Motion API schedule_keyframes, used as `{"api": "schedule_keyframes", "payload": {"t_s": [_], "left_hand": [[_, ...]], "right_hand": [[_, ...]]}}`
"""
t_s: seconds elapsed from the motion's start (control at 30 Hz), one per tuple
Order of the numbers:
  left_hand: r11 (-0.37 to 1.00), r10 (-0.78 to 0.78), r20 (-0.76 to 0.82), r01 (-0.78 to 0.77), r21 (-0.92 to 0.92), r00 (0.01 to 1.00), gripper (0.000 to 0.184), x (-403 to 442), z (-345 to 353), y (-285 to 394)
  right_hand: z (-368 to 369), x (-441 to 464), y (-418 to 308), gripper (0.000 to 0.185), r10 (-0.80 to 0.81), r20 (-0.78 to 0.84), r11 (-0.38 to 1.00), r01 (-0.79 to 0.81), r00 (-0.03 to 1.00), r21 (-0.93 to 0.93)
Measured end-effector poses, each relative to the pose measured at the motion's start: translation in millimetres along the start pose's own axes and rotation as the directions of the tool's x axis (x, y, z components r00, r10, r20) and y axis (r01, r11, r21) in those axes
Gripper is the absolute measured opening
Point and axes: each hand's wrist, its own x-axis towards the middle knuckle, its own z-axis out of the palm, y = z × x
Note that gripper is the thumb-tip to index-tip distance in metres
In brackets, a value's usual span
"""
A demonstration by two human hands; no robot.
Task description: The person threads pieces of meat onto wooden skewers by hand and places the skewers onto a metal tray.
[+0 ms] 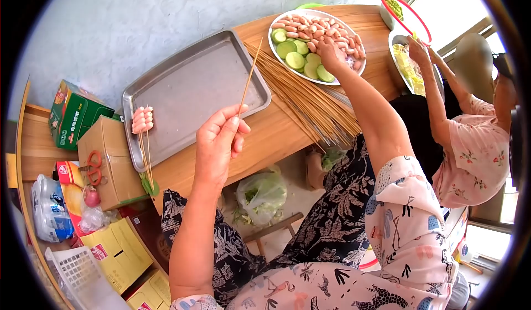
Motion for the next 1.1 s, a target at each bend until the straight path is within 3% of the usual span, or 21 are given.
{"api": "schedule_keyframes", "payload": {"t_s": [0.07,0.17,0.2,0.23,0.27,0.3,0.33,0.4,0.47,0.53,0.6,0.63,0.7,0.73,0.8,0.9,1.1], "left_hand": [[1.0,-0.002,0.003,0.002,0.006,1.0,0.025,0.4,0.7,0.9],[1.0,-0.006,-0.004,0.006,0.019,1.0,0.025,-2.1,0.8,2.8],[1.0,-0.017,-0.009,0.017,0.016,1.0,0.024,-2.5,0.0,3.0],[1.0,-0.025,-0.013,0.025,0.012,1.0,0.024,-3.0,-0.6,3.3],[1.0,-0.019,-0.007,0.019,0.007,1.0,0.024,-2.8,-2.4,2.4],[1.0,0.005,-0.004,-0.005,0.013,1.0,0.024,-1.0,-5.2,0.1],[0.999,0.03,0.001,-0.03,0.017,1.0,0.024,0.1,-7.4,-1.9],[0.999,0.042,0.01,-0.042,0.011,0.999,0.024,0.0,-9.4,-2.6],[0.999,0.052,0.016,-0.053,0.011,0.998,0.024,-1.4,-10.3,-2.5],[0.999,0.04,0.02,-0.04,0.005,0.999,0.024,-3.4,-10.0,-1.8],[0.999,0.036,0.053,-0.036,0.008,0.998,0.024,-5.9,-10.7,-2.1],[1.0,0.025,0.078,-0.026,0.014,0.997,0.024,-7.4,-11.0,-2.3],[0.999,0.008,0.116,-0.013,0.036,0.993,0.024,-10.8,-12.2,-3.2],[0.998,-0.011,0.148,0.001,0.063,0.989,0.024,-12.0,-13.0,-3.4],[0.997,-0.031,0.16,0.019,0.077,0.987,0.024,-16.4,-12.9,-2.9],[0.993,-0.049,0.179,0.029,0.115,0.983,0.025,-19.4,-15.4,-2.8],[0.981,-0.047,0.184,0.01,0.193,0.982,0.024,-17.2,-19.9,-2.9]], "right_hand": [[-4.4,-10.9,-7.2,0.028,0.064,-0.157,0.98,-0.033,0.986,0.196],[22.6,-3.0,12.6,0.027,-0.031,-0.234,0.984,0.071,0.972,0.164],[1.2,-8.9,-1.2,0.027,-0.032,-0.237,0.984,0.072,0.971,0.161],[-23.1,-13.6,-15.1,0.024,0.243,0.021,0.824,-0.218,0.97,0.523],[-43.6,-17.9,-25.4,0.021,0.383,0.348,0.479,-0.507,0.855,0.717],[-41.7,-17.9,-21.6,0.017,0.31,0.479,0.007,-0.506,0.821,0.862],[-38.3,-14.3,-8.1,0.02,-0.025,0.471,-0.282,-0.459,0.882,0.843],[-76.7,-34.6,-45.4,0.026,-0.039,0.499,-0.61,-0.416,0.866,0.675],[-89.8,-47.1,-63.5,0.027,-0.227,0.367,-0.667,-0.419,0.902,0.616],[-115.6,-73.0,-90.3,0.024,-0.247,0.331,-0.685,-0.406,0.911,0.605],[-134.7,-94.2,-112.3,0.018,-0.2,0.406,-0.715,-0.416,0.892,0.562],[-132.9,-103.3,-116.7,0.006,-0.151,0.405,-0.751,-0.372,0.901,0.546],[-152.8,-126.3,-138.6,0.004,-0.077,0.445,-0.778,-0.333,0.892,0.533],[-159.5,-132.3,-144.6,0.009,-0.008,0.485,-0.804,-0.294,0.875,0.517],[-147.8,-137.8,-140.4,0.017,-0.027,0.478,-0.798,-0.307,0.878,0.519],[-146.2,-140.5,-134.7,0.02,-0.128,0.458,-0.643,-0.425,0.88,0.637],[-132.0,-131.4,-133.2,0.019,-0.168,0.357,-0.52,-0.39,0.919,0.76]]}}
